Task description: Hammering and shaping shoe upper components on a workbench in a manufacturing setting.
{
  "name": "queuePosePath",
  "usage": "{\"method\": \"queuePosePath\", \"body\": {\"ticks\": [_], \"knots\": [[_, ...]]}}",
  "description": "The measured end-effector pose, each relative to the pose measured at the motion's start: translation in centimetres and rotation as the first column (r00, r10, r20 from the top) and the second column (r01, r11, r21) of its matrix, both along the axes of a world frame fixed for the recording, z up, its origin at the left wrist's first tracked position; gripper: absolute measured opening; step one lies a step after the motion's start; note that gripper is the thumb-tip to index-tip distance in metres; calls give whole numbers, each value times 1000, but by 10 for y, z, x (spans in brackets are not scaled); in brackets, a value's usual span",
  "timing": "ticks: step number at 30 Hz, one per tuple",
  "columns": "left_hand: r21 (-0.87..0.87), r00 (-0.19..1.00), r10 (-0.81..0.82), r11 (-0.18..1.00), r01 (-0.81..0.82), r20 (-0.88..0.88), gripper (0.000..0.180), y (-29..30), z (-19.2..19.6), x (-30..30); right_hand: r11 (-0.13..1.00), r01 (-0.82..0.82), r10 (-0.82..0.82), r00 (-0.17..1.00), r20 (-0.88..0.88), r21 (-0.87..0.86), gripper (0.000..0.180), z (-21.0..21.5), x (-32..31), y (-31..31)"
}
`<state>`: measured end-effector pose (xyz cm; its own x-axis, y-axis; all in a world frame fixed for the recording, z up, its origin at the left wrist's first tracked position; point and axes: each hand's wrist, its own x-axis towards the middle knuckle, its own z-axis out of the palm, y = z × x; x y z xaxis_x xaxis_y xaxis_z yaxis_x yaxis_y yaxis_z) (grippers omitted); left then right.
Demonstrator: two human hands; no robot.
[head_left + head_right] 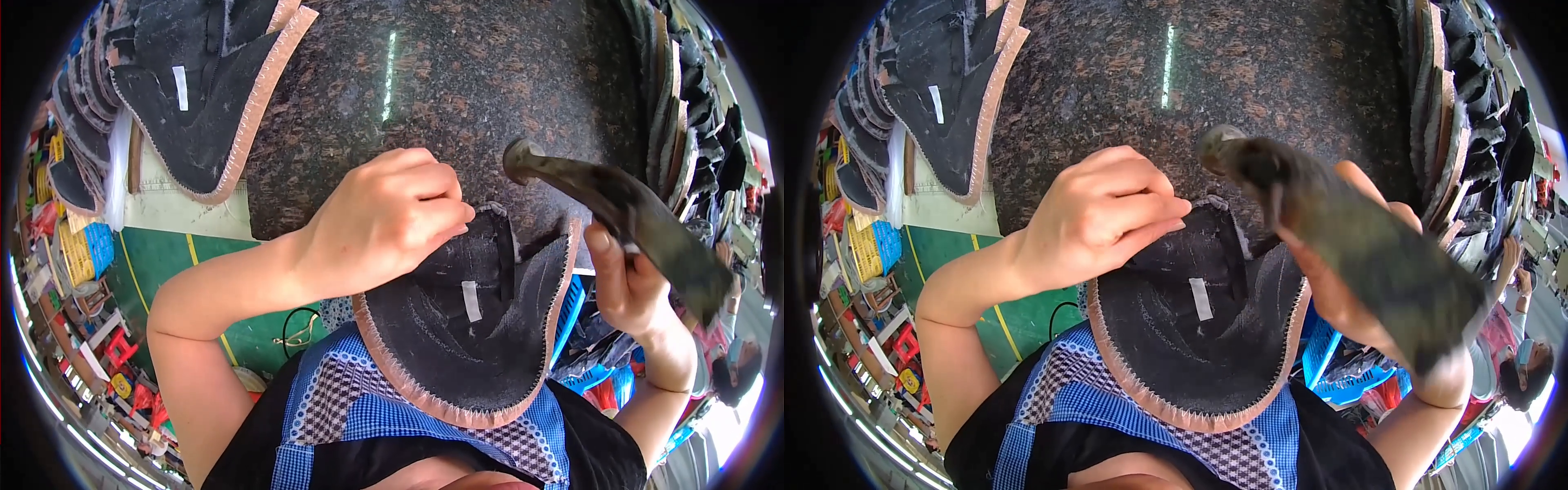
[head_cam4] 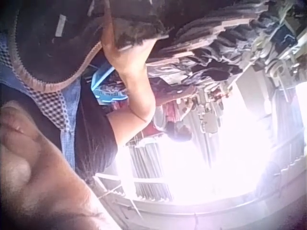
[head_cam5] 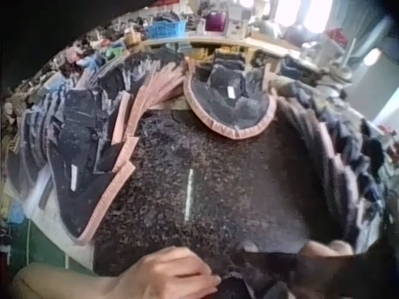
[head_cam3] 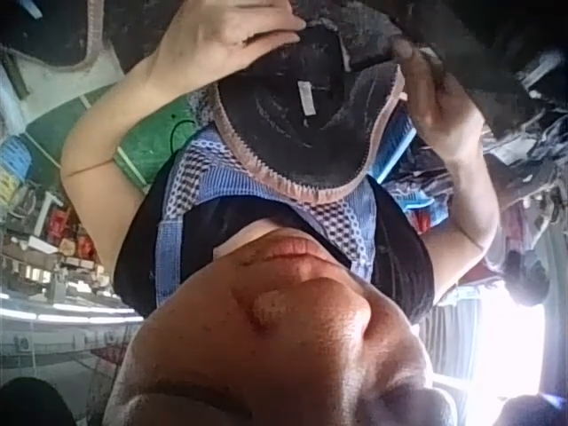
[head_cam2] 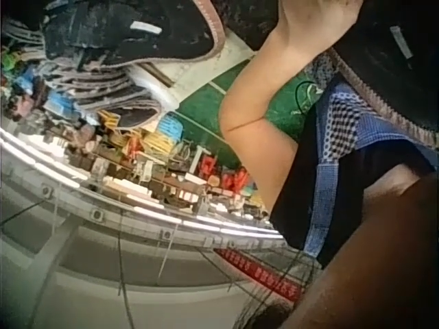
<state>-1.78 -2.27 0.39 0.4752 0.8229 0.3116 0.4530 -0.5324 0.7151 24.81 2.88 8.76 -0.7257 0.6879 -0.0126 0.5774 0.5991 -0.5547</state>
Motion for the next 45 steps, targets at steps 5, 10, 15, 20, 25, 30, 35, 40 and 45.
{"method": "queuePosePath", "body": {"ticks": [5, 10, 15, 20, 25, 30, 35, 40, 45], "knots": [[82, 993, -31, 996, 41, -117, 18, -3, 6, 2, 914, -62, 80, 996, 29, -401, 8, 0, -8, 8], [182, 992, -20, 982, 43, -128, 16, -2, 8, -2, 953, -218, 247, 961, 125, -210, 19, 3, -15, 2], [-64, 990, -135, 989, 137, 35, 15, 12, 0, -13, 938, -25, 23, 1000, -8, -345, 23, -6, -10, 3], [67, 985, -172, 983, 172, -13, 17, 7, -3, -13, 941, -269, 299, 945, 134, -203, 31, -1, -10, 2], [276, 966, -251, 926, 259, -66, 21, 27, -6, -9, 979, -106, 124, 988, 95, -176, 26, 2, -5, 11], [31, 957, -291, 956, 291, 11, 14, 42, -3, -18, 966, -96, 106, 994, 28, -242, 22, -11, -3, -4], [96, 936, -332, 934, 343, -112, 15, 39, -1, -22, 908, 149, -139, 989, 55, -391, 20, 12, -23, 1], [304, 937, -307, 888, 346, -168, 15, 24, -3, -19, 963, -267, 267, 964, -4, -37, 23, -11, -12, 10], [223, 961, -264, 935, 276, -85, 19, 25, -7, -34, 948, -224, 234, 972, 20, -224, 17, -7, -22, 2]]}}
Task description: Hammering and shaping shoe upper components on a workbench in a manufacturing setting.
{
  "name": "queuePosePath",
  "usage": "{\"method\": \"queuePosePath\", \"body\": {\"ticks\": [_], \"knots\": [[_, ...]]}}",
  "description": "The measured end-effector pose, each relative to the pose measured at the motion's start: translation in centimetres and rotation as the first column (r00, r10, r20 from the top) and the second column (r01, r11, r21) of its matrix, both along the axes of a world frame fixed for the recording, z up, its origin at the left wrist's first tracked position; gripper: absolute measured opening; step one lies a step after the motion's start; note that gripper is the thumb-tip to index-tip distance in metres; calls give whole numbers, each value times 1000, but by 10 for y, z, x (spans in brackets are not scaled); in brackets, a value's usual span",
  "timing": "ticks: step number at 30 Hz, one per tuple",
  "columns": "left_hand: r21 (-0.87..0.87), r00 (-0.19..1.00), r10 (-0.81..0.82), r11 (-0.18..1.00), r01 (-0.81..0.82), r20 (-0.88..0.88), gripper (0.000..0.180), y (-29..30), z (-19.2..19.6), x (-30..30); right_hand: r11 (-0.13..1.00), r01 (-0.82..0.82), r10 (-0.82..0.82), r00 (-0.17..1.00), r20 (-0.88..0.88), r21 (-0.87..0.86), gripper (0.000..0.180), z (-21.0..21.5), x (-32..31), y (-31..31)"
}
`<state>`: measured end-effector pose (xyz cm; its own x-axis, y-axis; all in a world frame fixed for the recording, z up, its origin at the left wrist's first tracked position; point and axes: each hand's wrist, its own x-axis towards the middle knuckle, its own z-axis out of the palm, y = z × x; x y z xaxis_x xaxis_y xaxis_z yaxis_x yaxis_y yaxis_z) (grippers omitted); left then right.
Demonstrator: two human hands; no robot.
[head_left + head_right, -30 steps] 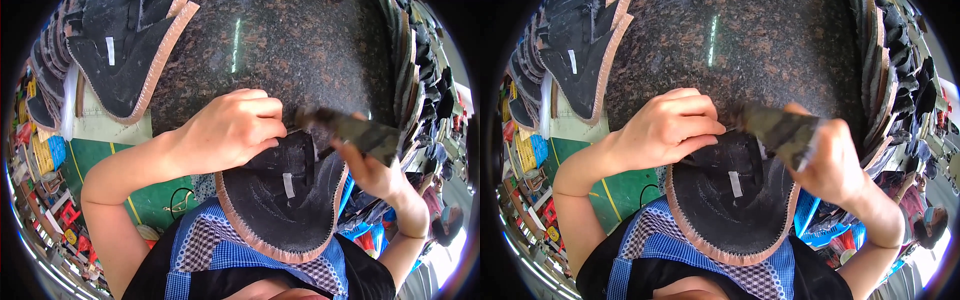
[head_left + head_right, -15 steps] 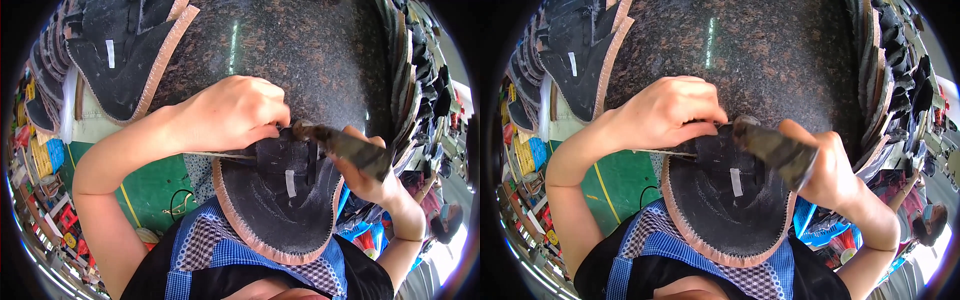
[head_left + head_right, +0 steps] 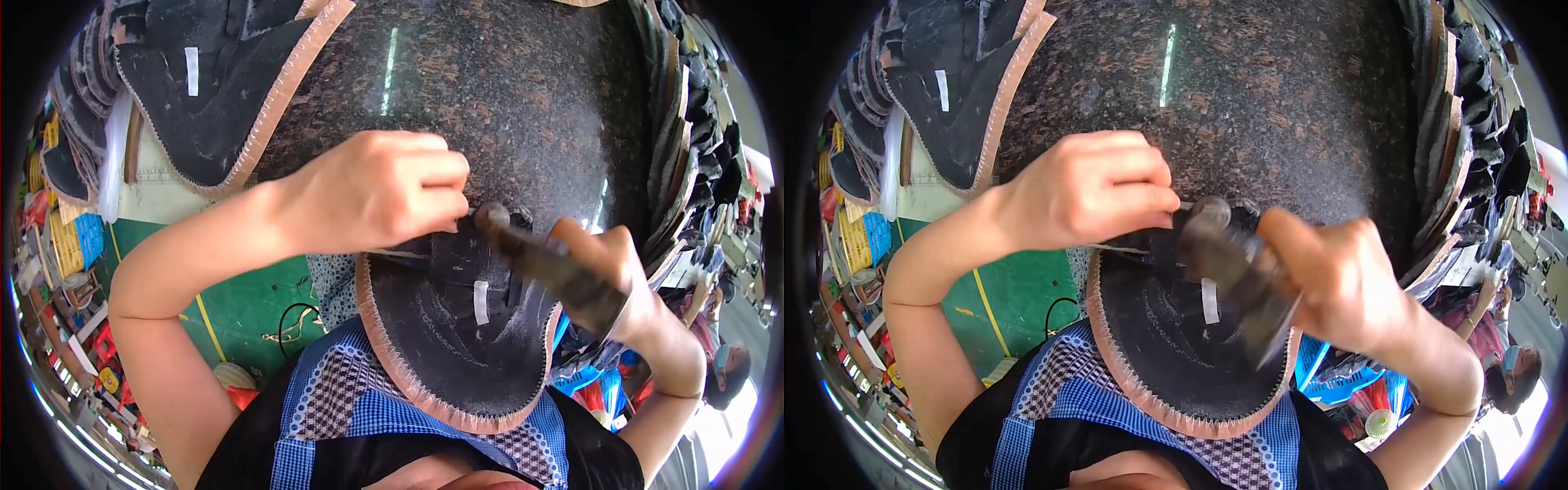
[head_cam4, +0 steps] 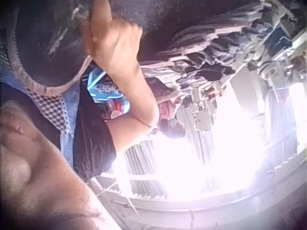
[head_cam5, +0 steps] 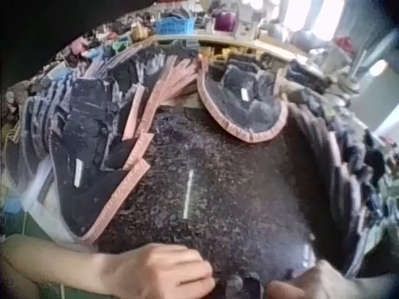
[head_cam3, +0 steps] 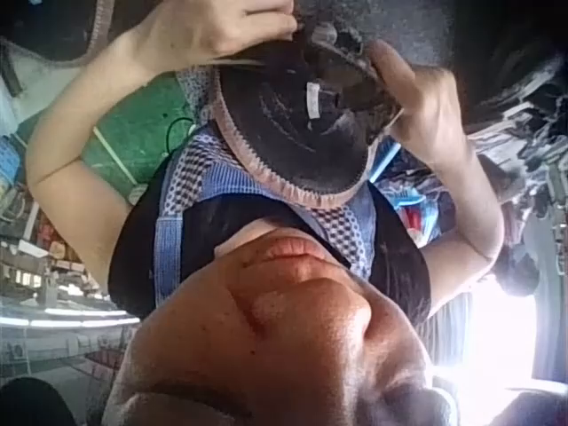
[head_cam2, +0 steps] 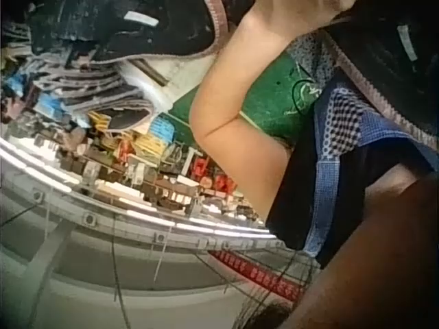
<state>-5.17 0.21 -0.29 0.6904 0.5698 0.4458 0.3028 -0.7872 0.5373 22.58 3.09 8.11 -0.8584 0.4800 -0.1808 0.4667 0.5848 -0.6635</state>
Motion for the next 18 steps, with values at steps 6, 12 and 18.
{"method": "queuePosePath", "body": {"ticks": [6, 12, 18], "knots": [[67, 996, 84, 994, -83, -14, 20, -15, 0, -2, 999, 42, -42, 998, 43, 6, 17, -6, 4, -1], [64, 948, 313, 946, -317, 56, 24, -35, -8, 4, 998, 2, -1, 1000, -13, 62, 10, -12, -4, 5], [-74, 885, 446, 895, -440, 133, 28, -46, -10, 9, 994, 81, -87, 993, 82, 78, 16, -2, -19, 6]]}}
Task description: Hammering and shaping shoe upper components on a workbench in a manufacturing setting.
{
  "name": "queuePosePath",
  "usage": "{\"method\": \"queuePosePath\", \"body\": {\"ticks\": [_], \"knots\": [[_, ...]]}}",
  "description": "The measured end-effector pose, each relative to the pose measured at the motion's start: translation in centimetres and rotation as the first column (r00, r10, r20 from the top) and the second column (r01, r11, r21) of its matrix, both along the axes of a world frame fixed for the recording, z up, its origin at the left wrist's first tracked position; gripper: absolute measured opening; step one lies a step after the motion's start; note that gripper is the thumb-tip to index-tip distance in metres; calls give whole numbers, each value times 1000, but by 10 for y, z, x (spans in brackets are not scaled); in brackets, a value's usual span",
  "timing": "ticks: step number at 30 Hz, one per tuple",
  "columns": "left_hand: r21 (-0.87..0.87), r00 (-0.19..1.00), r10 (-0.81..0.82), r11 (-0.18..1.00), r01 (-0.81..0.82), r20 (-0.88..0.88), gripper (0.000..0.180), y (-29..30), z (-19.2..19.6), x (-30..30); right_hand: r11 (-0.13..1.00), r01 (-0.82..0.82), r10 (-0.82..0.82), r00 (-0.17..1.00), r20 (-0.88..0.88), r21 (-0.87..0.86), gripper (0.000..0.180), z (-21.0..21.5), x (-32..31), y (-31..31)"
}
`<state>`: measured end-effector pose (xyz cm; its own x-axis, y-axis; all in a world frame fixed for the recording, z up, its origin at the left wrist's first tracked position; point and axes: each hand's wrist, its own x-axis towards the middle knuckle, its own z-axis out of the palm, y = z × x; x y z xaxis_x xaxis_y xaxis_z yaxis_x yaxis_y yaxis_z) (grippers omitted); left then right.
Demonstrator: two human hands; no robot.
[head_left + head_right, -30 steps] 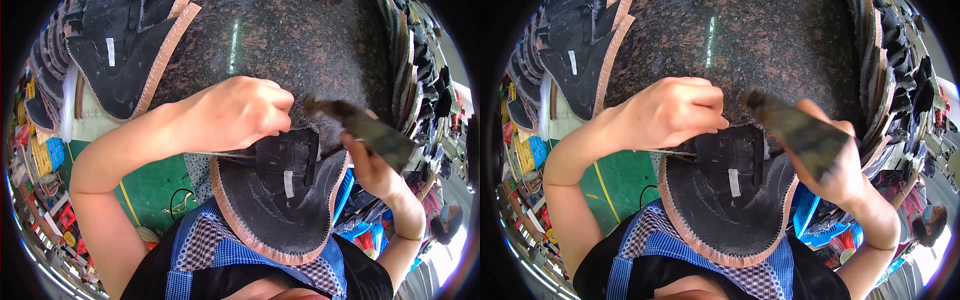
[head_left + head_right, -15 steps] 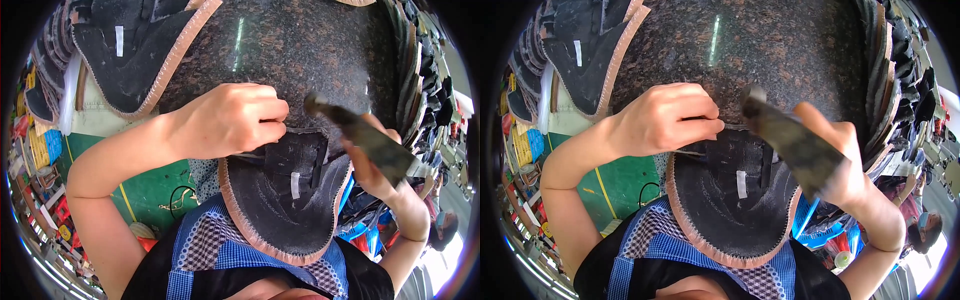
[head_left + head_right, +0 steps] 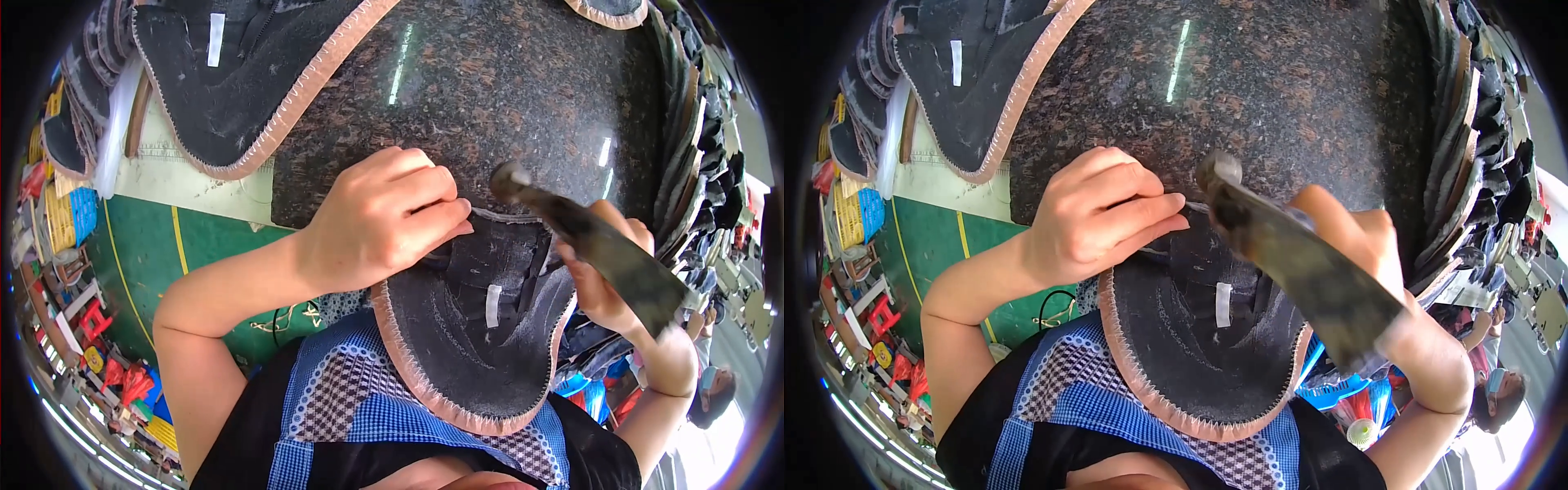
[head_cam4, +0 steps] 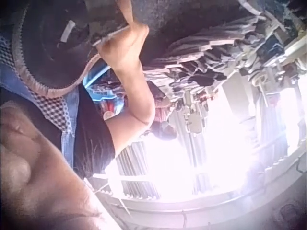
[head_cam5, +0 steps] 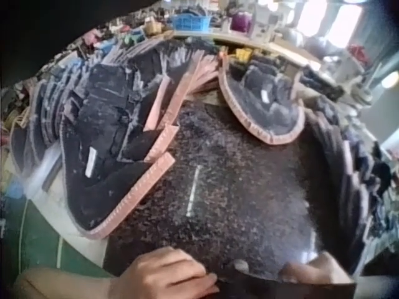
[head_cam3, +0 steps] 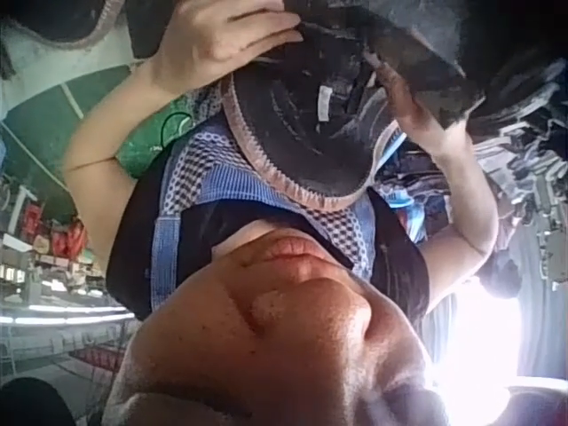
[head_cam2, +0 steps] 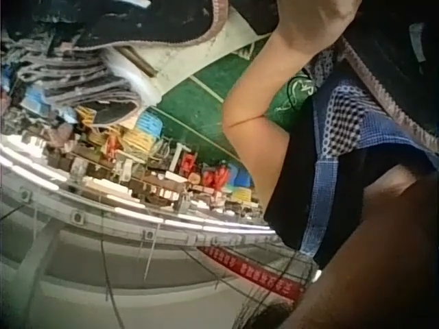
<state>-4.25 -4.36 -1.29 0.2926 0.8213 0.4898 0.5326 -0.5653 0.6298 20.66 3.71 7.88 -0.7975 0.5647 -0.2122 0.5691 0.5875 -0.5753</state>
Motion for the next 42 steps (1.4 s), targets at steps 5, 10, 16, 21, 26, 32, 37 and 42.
{"method": "queuePosePath", "body": {"ticks": [5, 10, 16, 21, 26, 32, 37, 42], "knots": [[34, 999, 49, 998, -49, -7, 28, -9, -3, 8, 985, -33, 46, 996, 70, -167, 13, -1, -2, 0], [37, 991, 124, 992, -122, -58, 31, -11, 3, 6, 990, -14, 11, 1000, -23, -137, 12, -12, 3, -2], [19, 992, 127, 992, -127, 22, 30, -16, -4, 11, 995, -101, 101, 995, -4, -19, 13, -10, 2, -1], [21, 991, 128, 991, -128, 26, 30, -18, -7, 12, 1000, -10, 11, 997, -72, 18, 9, -5, -3, -6], [64, 956, 247, 969, -240, -155, 35, -22, 5, 7, 985, -167, 169, 983, -69, 33, 18, -23, 9, -6], [-65, 923, 375, 922, -381, -88, 30, -39, -3, 27, 989, -143, 147, 982, -115, 42, 15, -22, 2, -11], [-95, 913, 406, 908, -409, -42, 27, -41, -1, 32, 995, -100, 99, 992, -82, 0, 6, -24, 7, -14], [-64, 942, 332, 940, -335, -45, 26, -36, 0, 29, 981, 160, -166, 985, -45, -113, 14, -4, -1, -11]]}}
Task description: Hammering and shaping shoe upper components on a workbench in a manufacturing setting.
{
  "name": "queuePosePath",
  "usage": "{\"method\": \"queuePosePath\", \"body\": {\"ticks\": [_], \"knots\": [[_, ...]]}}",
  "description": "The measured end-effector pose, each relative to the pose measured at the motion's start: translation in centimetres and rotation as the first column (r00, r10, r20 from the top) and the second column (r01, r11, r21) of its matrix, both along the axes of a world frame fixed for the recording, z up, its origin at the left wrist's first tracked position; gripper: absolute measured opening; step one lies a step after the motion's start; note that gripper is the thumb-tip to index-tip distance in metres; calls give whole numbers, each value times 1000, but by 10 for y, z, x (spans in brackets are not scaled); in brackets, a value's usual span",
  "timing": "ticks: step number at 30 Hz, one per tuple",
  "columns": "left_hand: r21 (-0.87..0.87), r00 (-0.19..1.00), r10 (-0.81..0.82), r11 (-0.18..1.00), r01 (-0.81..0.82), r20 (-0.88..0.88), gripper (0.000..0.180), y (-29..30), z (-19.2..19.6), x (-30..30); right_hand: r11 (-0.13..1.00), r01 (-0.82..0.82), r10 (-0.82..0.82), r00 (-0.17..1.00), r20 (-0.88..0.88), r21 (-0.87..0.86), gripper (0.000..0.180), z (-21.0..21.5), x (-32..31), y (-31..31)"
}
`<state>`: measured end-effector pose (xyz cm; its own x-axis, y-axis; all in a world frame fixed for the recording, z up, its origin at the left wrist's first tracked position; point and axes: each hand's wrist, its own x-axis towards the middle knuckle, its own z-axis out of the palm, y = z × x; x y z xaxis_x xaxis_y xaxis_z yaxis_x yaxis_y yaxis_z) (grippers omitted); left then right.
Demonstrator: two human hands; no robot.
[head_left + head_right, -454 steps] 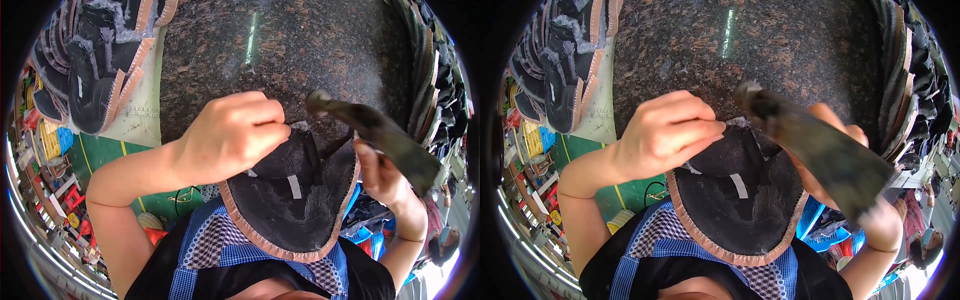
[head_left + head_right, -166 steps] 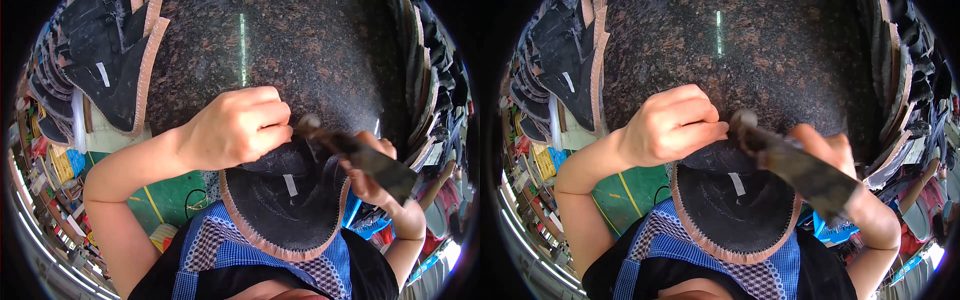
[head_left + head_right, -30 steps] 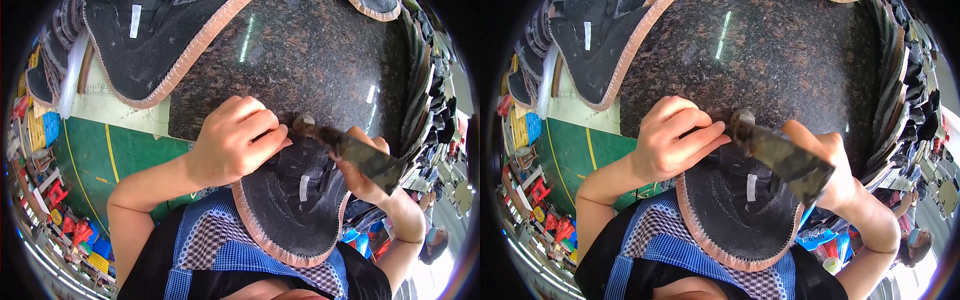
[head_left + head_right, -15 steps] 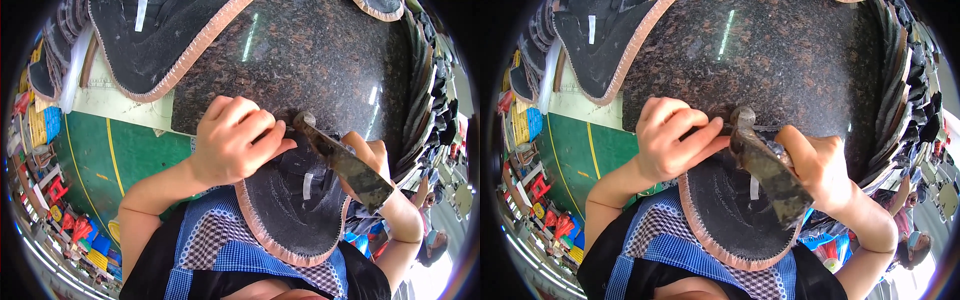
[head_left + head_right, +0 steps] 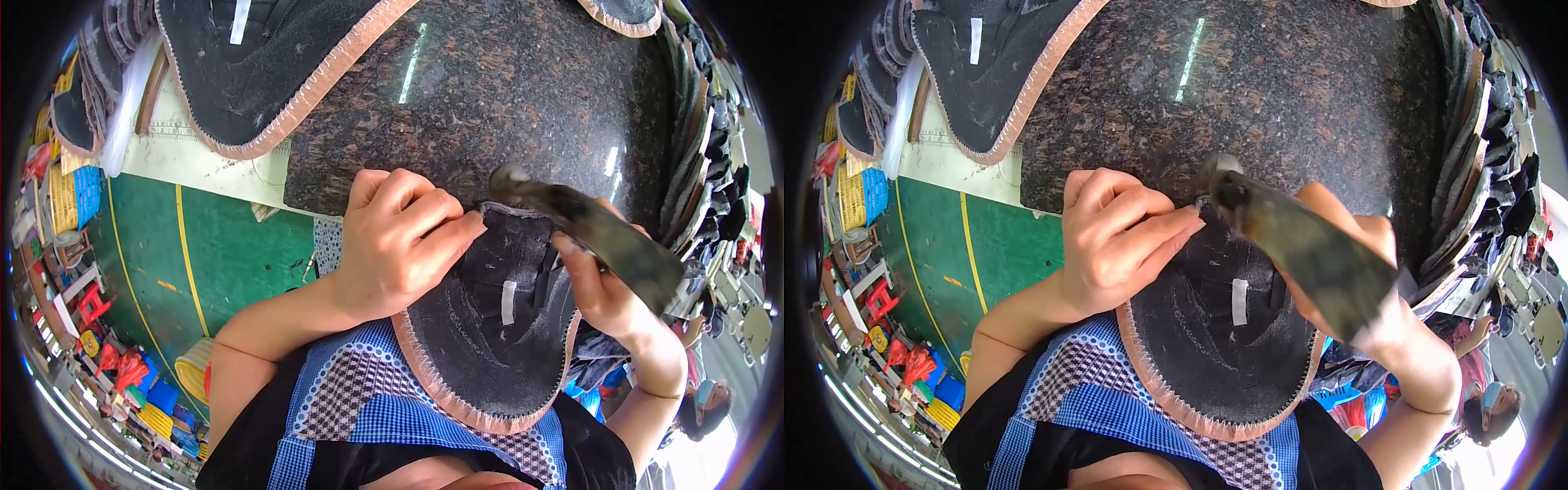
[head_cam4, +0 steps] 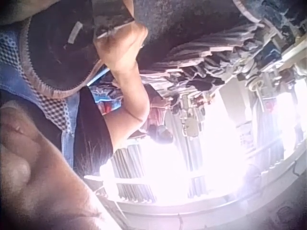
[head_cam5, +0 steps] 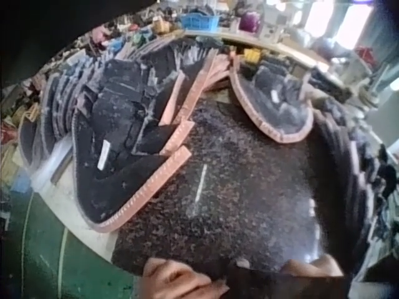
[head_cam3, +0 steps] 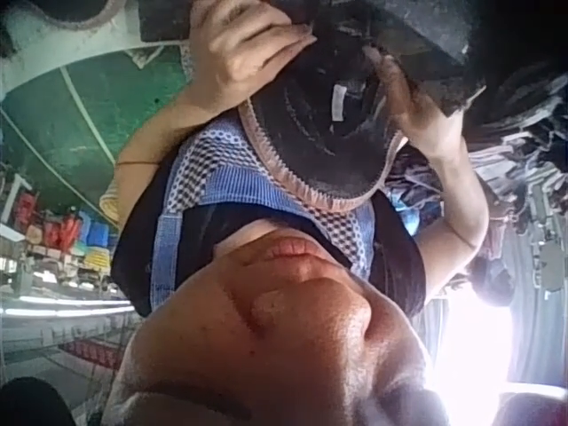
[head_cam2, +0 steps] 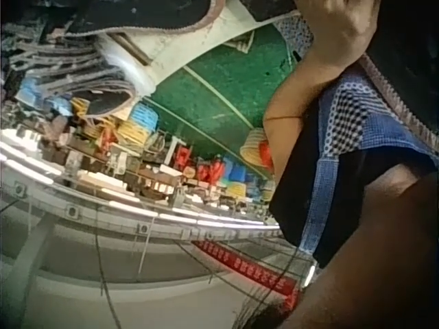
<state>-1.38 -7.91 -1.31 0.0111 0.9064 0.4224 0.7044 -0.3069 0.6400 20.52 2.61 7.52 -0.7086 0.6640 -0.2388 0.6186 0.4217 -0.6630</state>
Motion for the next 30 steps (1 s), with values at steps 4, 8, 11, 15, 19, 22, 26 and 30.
{"method": "queuePosePath", "body": {"ticks": [4, 8, 11, 15, 19, 22, 26, 30], "knots": [[24, 995, -39, 999, 41, -92, 21, -2, 6, -3, 945, -315, 307, 947, 94, 89, 22, 5, -7, 1], [47, 986, -104, 993, 111, -129, 17, 1, 7, -6, 974, -210, 212, 977, -18, 87, 20, 6, -6, 11], [65, 984, -113, 990, 123, -139, 21, 1, 6, -11, 897, -395, 382, 919, 99, 200, 21, 11, -16, 0], [-36, 997, -49, 998, 47, -63, 31, 12, 8, -19, 984, -172, 173, 985, -14, 38, 14, -4, 12, -3], [6, 993, -95, 995, 95, -67, 35, 9, 8, -14, 965, 251, -257, 963, -78, -76, 19, -13, 22, -19], [17, 993, -88, 996, 90, -81, 33, 5, 5, -6, 887, 372, -399, 915, -52, -275, 21, -13, 31, -23], [50, 956, -130, 988, 148, -262, 23, 4, 17, 7, 962, 251, -266, 949, -169, -108, 22, -19, 29, -21], [73, 887, -259, 948, 308, -382, 17, 7, 18, 6, 977, -183, 174, 981, 86, 107, 9, -8, 18, -11]]}}
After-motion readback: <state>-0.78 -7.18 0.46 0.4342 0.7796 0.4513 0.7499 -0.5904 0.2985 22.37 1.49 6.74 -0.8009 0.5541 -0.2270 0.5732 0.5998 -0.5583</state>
